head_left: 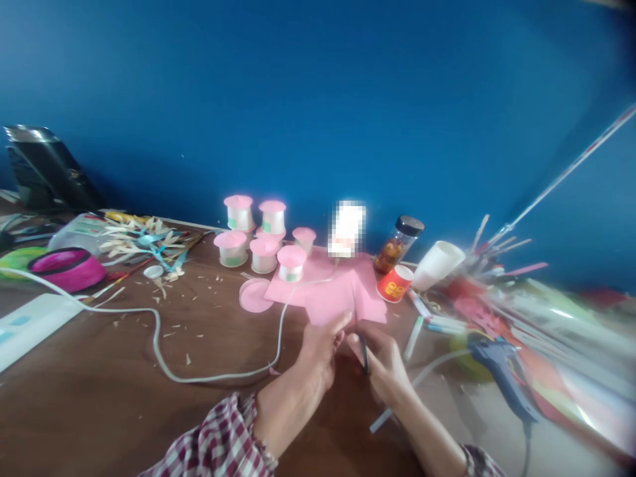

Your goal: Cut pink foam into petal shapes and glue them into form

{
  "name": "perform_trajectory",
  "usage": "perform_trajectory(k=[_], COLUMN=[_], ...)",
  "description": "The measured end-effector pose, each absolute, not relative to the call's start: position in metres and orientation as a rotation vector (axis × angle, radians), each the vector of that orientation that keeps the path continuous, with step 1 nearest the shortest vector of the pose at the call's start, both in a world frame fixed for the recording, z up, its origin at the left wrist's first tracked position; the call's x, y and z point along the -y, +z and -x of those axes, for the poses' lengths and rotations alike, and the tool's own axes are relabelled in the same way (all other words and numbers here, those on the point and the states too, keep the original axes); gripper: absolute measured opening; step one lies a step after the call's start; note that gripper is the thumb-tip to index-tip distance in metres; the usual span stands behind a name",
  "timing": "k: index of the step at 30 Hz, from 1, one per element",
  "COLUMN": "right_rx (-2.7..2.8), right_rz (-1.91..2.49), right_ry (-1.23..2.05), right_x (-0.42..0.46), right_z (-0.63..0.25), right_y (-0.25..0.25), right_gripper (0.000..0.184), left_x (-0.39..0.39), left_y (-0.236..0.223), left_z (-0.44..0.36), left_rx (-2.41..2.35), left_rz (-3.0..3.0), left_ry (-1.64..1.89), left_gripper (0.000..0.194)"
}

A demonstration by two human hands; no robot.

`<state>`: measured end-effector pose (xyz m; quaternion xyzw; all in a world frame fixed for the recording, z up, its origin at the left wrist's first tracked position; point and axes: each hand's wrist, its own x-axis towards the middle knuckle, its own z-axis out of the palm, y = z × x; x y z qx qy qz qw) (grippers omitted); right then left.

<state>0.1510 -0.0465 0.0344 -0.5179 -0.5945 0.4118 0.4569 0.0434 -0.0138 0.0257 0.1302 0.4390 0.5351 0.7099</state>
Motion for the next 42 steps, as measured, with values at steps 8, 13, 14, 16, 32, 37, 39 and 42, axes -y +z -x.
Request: perform_trajectory(k=[8, 13, 14, 16, 32, 37, 39, 42], right_rx=[1.48, 1.494, 1.499, 1.507, 1.571, 1.548, 1.509, 1.436], right_rz=[1.289, 1.299, 1.299, 1.301, 1.343, 1.328, 1.309, 1.289], right_ry=[1.01, 1.022, 1.024, 1.021, 0.968, 1.044, 1.082, 1.154], right_x=[0.047, 0.047, 0.047, 0.047, 0.047, 0.048, 0.048, 0.048], right_z=[-0.153, -0.155, -0.155, -0.155, -0.157, -0.157, -0.156, -0.156], right_y=[0.036, 0.035, 0.034, 0.034, 0.03, 0.025, 0.024, 0.023], right_gripper=[0.036, 0.031, 0.03, 0.029, 0.03, 0.029, 0.031, 0.034], left_x=[0.013, 0.013, 0.013, 0.012, 0.016, 0.017, 0.017, 0.017], left_y=[0.026, 0.025, 0.024, 0.021, 0.027, 0.028, 0.029, 0.031], left_z=[-0.043, -0.043, -0.042, -0.042, -0.041, -0.04, -0.04, -0.041], left_rx=[-1.002, -1.017, -1.014, -1.006, -0.964, -0.95, -0.959, -0.951], left_rz=[-0.328, -0.358, -0.363, -0.372, -0.395, -0.423, -0.423, -0.433], left_ry=[1.183, 1.178, 1.177, 1.188, 1.197, 1.194, 1.175, 1.142], left_gripper=[0.025, 0.023, 0.023, 0.024, 0.022, 0.023, 0.023, 0.022])
